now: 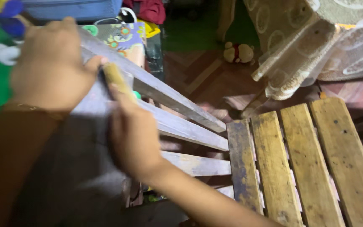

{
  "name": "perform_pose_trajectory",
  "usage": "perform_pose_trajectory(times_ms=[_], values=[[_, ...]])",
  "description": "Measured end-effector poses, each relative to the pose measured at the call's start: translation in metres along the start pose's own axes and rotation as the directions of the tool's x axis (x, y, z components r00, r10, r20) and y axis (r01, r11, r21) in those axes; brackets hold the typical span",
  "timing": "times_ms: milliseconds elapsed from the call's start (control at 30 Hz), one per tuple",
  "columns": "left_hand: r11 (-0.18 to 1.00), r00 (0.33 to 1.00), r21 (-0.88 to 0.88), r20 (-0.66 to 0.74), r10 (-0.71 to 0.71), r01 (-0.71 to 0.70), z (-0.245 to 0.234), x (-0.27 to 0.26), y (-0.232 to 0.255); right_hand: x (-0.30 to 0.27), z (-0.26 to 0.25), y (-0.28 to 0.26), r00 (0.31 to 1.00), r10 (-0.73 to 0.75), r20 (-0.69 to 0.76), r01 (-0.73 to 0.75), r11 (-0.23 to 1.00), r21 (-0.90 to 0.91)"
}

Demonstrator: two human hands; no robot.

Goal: The person sands a wooden chair backrest using a sanding block. They hold the chair with one hand and rub the sanding block along the edges and slats of the backrest.

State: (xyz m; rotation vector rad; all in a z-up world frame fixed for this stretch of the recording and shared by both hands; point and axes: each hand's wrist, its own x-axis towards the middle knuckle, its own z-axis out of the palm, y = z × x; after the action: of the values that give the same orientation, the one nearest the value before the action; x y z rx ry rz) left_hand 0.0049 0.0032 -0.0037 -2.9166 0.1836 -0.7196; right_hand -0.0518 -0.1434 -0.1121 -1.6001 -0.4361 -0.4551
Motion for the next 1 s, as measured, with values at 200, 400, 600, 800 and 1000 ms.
perform_pose_trajectory(times_ms=[200, 400, 600, 800, 1000], values=[[0.996, 0.997, -0.047, -0.036, -0.075, 0.073, 0.026, 0.007, -0.009, 0.018, 0.001, -0.009, 0.995, 0.031, 0.095, -0.019, 0.992, -0.126], [0.989, 0.999, -0.143, -0.023, 0.041, -0.044, 0.042, 0.027, -0.03, 0.065, 0.02, 0.013, 0.978, -0.205, -0.03, 0.197, 0.964, -0.18], [0.498, 0.917, -0.782, 0.391, -0.077, 0.376, -0.021, -0.051, -0.046, -0.015, 0.006, -0.066, 0.973, 0.01, 0.231, -0.001, 0.999, -0.042], [-0.086, 0.882, -0.901, 0.434, -0.182, 0.425, -0.022, -0.071, -0.049, -0.014, 0.007, -0.052, 0.973, -0.052, 0.226, 0.08, 0.99, -0.116], [0.653, 0.945, -0.714, 0.039, -0.324, 0.253, -0.01, -0.078, -0.015, 0.094, 0.031, 0.01, 0.988, -0.039, 0.151, 0.076, 0.966, -0.248]])
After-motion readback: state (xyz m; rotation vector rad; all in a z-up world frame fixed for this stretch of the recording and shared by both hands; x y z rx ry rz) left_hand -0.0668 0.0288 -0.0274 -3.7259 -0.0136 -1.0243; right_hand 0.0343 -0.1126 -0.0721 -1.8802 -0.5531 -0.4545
